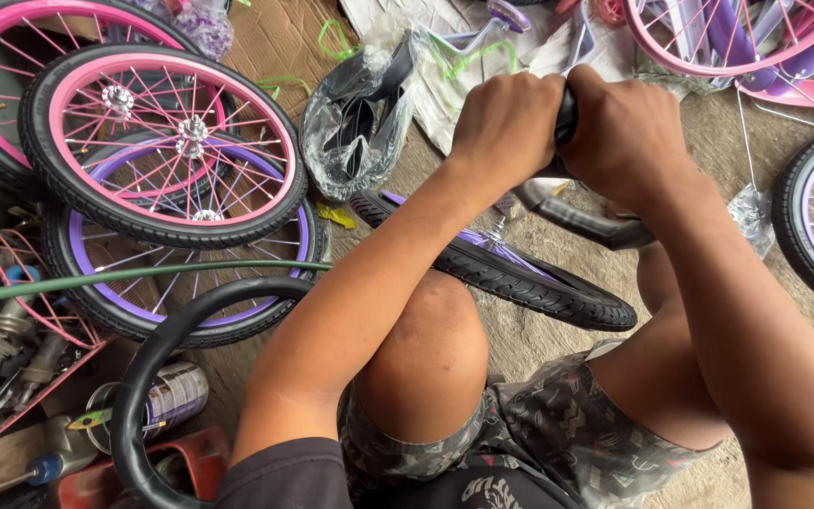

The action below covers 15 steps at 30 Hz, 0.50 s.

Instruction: The person installs a bicycle inner tube into a tire and then fits the tire onto a purple bicycle rim. They use both hands to push the tire bead over the rim edge until it is seated.

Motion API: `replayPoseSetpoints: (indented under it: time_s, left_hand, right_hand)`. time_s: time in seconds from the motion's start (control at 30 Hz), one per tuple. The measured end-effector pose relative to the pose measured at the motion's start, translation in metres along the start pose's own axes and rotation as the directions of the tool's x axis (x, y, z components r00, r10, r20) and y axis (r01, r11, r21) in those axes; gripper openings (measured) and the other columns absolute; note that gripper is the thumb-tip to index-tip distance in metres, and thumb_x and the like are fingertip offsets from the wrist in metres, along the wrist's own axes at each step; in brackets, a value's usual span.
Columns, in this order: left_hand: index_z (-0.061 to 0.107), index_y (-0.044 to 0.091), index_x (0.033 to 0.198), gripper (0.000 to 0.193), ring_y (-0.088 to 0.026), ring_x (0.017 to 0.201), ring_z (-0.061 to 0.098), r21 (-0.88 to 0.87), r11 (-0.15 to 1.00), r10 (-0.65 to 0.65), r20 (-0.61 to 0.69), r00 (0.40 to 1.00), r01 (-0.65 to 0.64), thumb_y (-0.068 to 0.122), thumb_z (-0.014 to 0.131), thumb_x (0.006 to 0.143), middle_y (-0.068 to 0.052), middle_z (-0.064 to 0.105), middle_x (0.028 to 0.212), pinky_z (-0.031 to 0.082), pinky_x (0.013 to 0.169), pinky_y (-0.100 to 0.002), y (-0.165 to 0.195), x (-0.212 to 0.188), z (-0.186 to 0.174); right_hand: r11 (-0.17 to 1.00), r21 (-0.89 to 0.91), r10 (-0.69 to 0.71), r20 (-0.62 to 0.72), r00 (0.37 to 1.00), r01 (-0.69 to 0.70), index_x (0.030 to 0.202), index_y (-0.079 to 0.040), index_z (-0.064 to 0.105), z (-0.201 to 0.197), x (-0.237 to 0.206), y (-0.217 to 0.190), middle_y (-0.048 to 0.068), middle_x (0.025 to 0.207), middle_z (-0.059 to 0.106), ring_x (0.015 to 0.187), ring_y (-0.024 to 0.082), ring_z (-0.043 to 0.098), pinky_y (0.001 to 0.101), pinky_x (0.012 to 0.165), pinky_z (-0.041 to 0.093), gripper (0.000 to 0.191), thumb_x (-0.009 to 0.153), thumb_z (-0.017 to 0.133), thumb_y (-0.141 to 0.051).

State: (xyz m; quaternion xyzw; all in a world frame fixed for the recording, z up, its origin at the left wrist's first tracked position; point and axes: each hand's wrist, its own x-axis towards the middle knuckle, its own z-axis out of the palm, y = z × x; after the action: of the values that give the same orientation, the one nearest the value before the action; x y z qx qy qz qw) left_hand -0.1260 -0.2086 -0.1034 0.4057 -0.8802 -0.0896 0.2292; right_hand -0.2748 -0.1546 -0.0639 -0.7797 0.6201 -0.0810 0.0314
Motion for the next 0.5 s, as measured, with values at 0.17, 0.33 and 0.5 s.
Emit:
replayPoseSetpoints:
  time_s: [0.17, 0.33, 0.5]
  left_hand:
    - [0.065, -0.001, 0.101, 0.032, -0.032, 0.077, 0.076, -0.115, 0.992, -0.053, 0.014, 0.998, 0.054, 0.001, 0.078, 0.072, -0.020, 0.074, 0.089, 0.061, 0.065, -0.038, -0.007, 0.001, -0.002]
    - [0.064, 0.005, 0.109, 0.041, -0.034, 0.092, 0.073, -0.472, 0.873, -0.187, -0.090, 0.978, 0.123, -0.002, 0.073, 0.070, -0.018, 0.074, 0.099, 0.057, 0.081, -0.043, -0.018, -0.006, 0.003]
    - [0.060, 0.004, 0.115, 0.034, -0.023, 0.108, 0.072, -0.917, 0.389, -0.199, -0.175, 0.964, -0.087, -0.012, 0.051, 0.086, -0.012, 0.074, 0.118, 0.056, 0.097, -0.033, -0.023, -0.013, 0.028]
  right_hand:
    - [0.983, 0.170, -0.067, -0.021, 0.998, 0.069, 0.116, -0.001, 0.054, -0.008, -0.002, 0.002, 0.022, 0.096, 0.067, 0.085, 0.043, 0.067, 0.0511, 0.071, 0.051, 0.060, 0.076, 0.090, -0.028]
    - [0.853, 0.520, -0.066, 0.031, 0.997, 0.041, 0.137, -0.005, 0.049, -0.016, -0.010, 0.006, 0.019, 0.118, 0.067, 0.106, 0.036, 0.068, 0.0446, 0.090, 0.055, 0.084, 0.071, 0.095, -0.030]
    - [0.696, 0.684, -0.139, -0.173, 0.975, 0.220, 0.145, 0.000, 0.041, -0.001, -0.011, -0.004, 0.016, 0.132, 0.061, 0.126, 0.028, 0.058, 0.0414, 0.106, 0.044, 0.092, 0.072, 0.094, -0.022]
